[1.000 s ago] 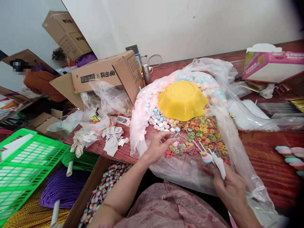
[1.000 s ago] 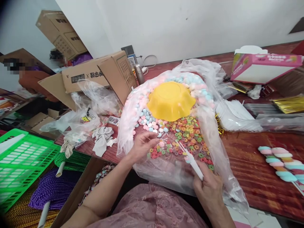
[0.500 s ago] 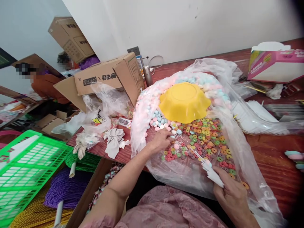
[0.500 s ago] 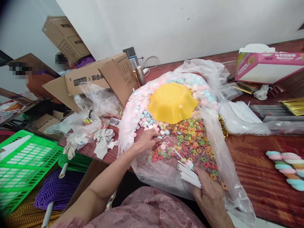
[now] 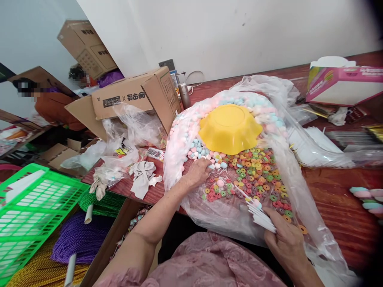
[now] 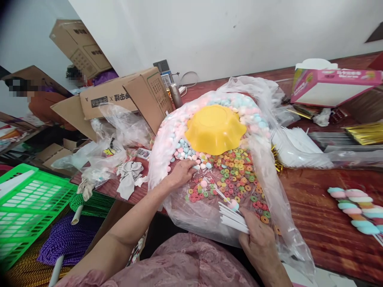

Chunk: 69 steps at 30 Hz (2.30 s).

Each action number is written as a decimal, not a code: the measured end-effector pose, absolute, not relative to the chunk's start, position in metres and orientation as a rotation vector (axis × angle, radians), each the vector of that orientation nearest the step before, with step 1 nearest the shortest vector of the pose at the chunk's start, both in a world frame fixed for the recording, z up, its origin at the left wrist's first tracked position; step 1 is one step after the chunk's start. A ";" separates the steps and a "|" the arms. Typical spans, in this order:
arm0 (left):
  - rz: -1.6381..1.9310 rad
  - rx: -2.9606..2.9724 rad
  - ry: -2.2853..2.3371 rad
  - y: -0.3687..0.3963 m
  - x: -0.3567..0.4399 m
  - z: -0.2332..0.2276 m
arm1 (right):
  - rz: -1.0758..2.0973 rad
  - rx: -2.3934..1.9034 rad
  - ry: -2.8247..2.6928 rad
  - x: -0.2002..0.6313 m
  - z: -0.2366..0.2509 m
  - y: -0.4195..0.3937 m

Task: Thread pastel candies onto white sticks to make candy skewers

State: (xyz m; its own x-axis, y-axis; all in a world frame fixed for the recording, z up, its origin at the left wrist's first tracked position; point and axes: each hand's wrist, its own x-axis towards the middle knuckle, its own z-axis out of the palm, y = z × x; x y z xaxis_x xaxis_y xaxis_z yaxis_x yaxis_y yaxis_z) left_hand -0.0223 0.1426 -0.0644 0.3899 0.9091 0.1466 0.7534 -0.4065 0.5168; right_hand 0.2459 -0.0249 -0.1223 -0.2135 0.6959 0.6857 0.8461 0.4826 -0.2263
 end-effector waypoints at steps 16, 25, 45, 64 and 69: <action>0.997 1.233 0.919 0.088 -0.007 -0.050 | -0.057 -1.263 -1.845 0.240 -0.121 -0.032; 1.128 0.829 0.820 0.052 0.004 -0.032 | 0.123 -1.179 -1.883 0.205 -0.080 -0.033; 1.467 1.116 0.968 0.040 0.014 -0.056 | 0.178 -1.233 -1.901 0.208 -0.086 -0.040; 1.456 2.534 0.937 0.031 0.002 -0.049 | 0.456 -1.326 -1.745 0.200 -0.074 -0.042; 1.500 2.418 1.005 0.030 0.008 -0.051 | 0.486 -1.316 -1.673 0.194 -0.075 -0.043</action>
